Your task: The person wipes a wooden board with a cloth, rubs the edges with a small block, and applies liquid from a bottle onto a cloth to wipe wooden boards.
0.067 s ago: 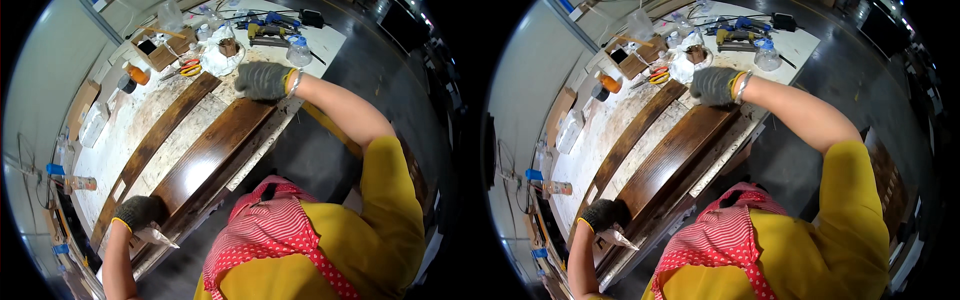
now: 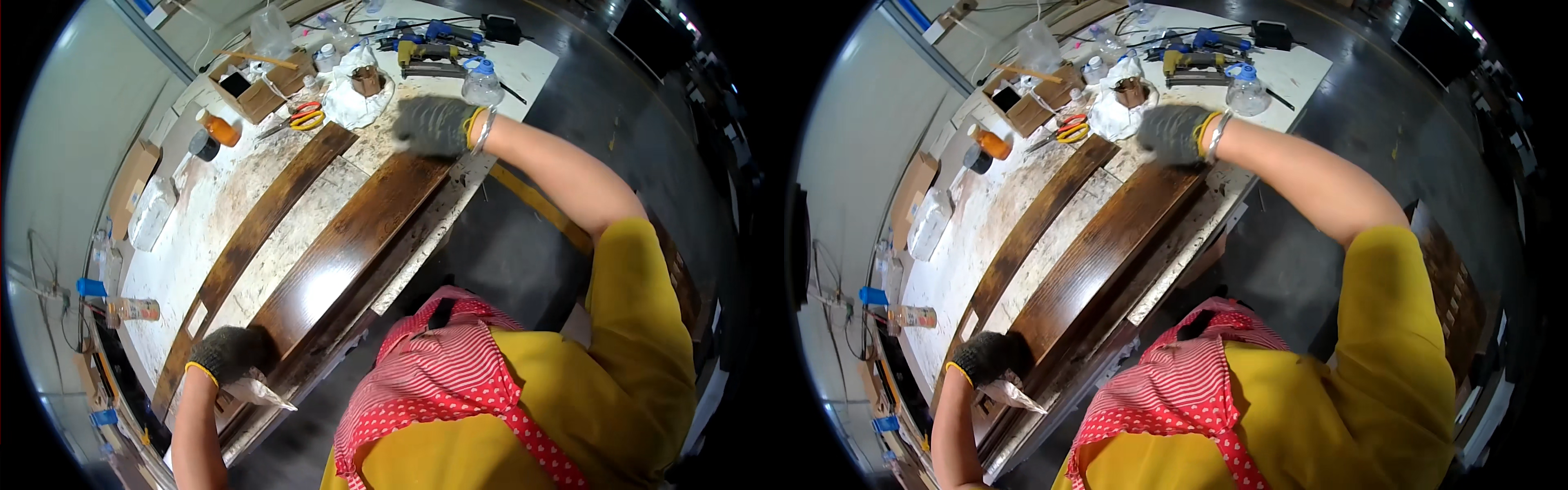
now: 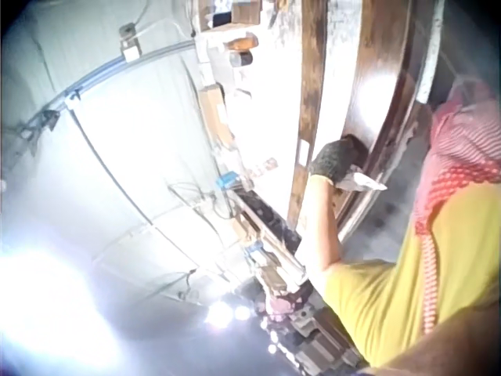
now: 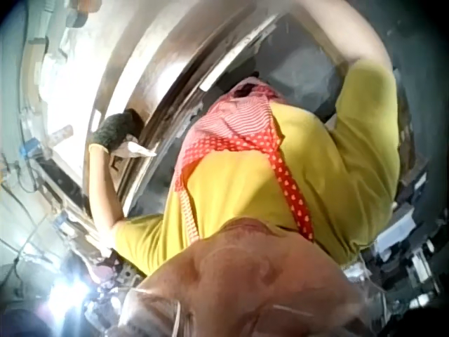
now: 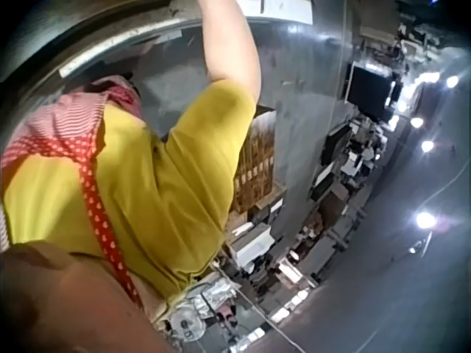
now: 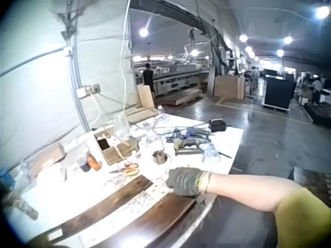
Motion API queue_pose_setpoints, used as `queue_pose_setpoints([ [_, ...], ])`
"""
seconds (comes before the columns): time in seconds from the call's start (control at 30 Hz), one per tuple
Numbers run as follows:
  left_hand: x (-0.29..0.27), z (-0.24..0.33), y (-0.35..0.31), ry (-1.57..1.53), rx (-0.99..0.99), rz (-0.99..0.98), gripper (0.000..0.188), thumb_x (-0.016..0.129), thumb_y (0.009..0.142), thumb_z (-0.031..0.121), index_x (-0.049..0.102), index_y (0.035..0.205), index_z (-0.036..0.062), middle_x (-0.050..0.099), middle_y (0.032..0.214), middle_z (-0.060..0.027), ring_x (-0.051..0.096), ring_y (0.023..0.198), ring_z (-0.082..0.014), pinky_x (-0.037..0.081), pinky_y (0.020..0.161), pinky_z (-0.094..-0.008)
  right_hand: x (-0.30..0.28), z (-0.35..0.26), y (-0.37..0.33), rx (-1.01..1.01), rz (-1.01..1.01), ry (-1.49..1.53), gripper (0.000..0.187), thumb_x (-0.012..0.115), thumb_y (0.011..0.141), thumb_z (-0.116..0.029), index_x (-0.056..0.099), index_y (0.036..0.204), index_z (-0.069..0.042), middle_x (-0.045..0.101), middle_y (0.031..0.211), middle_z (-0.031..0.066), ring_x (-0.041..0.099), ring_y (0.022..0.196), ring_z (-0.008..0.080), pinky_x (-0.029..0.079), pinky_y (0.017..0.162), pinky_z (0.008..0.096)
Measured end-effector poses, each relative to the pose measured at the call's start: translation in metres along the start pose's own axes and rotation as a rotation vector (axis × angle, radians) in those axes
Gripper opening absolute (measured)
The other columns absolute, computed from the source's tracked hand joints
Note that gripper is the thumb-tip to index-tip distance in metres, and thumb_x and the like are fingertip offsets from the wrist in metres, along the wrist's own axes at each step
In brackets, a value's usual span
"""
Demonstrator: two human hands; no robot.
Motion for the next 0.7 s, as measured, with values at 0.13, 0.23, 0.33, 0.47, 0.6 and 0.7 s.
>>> queue_pose_setpoints([
  [0.13, 0.014, -0.013, 0.002, -0.055, 0.047, 0.027, 0.018, 0.062, 0.081, 0.021, 0.072, 0.093, 0.0118, 0.070, 0.094, -0.0126, 0.068, 0.086, -0.0320, 0.053, 0.073, -0.0387, -0.006, 0.081, -0.038, 0.313, -0.056, -0.218, 0.019, 0.062, 0.089, -0.021, 0.067, 0.093, -0.003, 0.066, 0.090, 0.0159, 0.065, 0.084, 0.0273, 0.052, 0.075, 0.0406],
  [0.23, 0.013, -0.006, 0.000, 0.037, 0.156, 0.088, 0.017, 0.062, 0.079, 0.020, 0.072, 0.091, 0.0125, 0.069, 0.095, -0.0106, 0.068, 0.086, -0.0311, 0.053, 0.074, -0.0372, -0.012, 0.084, -0.054, 0.348, 0.225, 0.318, 0.027, 0.066, 0.084, -0.020, 0.070, 0.105, -0.003, 0.071, 0.096, 0.0128, 0.067, 0.089, 0.0278, 0.052, 0.081, 0.0368],
  [0.33, 0.010, -0.004, -0.006, -0.065, 0.144, 0.080, 0.017, 0.061, 0.082, 0.020, 0.070, 0.095, 0.0148, 0.070, 0.092, -0.0113, 0.068, 0.089, -0.0301, 0.053, 0.077, -0.0380, -0.003, 0.080, -0.043, 0.087, 0.397, 0.410, 0.030, 0.060, 0.088, -0.009, 0.063, 0.117, -0.003, 0.067, 0.112, 0.0120, 0.064, 0.102, 0.0249, 0.051, 0.090, 0.0354],
  [0.47, -0.005, 0.013, -0.019, -0.624, 0.000, 0.345, 0.009, 0.062, 0.087, 0.014, 0.068, 0.091, 0.0090, 0.067, 0.084, -0.0044, 0.066, 0.083, -0.0208, 0.051, 0.072, -0.0327, 0.010, 0.086, -0.036, -0.151, 0.564, 0.343, 0.036, 0.053, 0.093, -0.005, 0.057, 0.128, -0.003, 0.060, 0.128, 0.0096, 0.060, 0.114, 0.0201, 0.050, 0.097, 0.0337],
  [0.6, -0.067, 0.052, -0.034, -1.176, -0.011, 1.099, 0.017, 0.065, 0.094, 0.022, 0.065, 0.095, 0.0054, 0.063, 0.084, -0.0016, 0.057, 0.078, -0.0112, 0.046, 0.069, -0.0268, 0.017, 0.036, -0.030, -0.017, 0.454, 1.392, 0.040, 0.060, 0.093, -0.043, 0.066, 0.109, -0.007, 0.068, 0.092, 0.0062, 0.065, 0.080, 0.0142, 0.055, 0.076, 0.0322],
  [0.7, -0.095, -0.017, -0.032, -1.347, 0.035, 1.410, 0.046, 0.047, 0.098, 0.047, 0.063, 0.108, 0.0045, 0.066, 0.097, -0.0118, 0.060, 0.082, -0.0183, 0.050, 0.073, -0.0323, 0.016, -0.048, -0.033, -0.177, 0.303, 1.131, 0.053, 0.045, 0.096, -0.058, 0.063, 0.114, -0.011, 0.063, 0.101, 0.0083, 0.061, 0.095, 0.0215, 0.051, 0.083, 0.0359],
])
Point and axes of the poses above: each hand's wrist, its own y-axis towards the middle knuckle, its own x-axis out of the palm, z = x × y, the point moved 2 cm from there along y, towards the middle knuckle
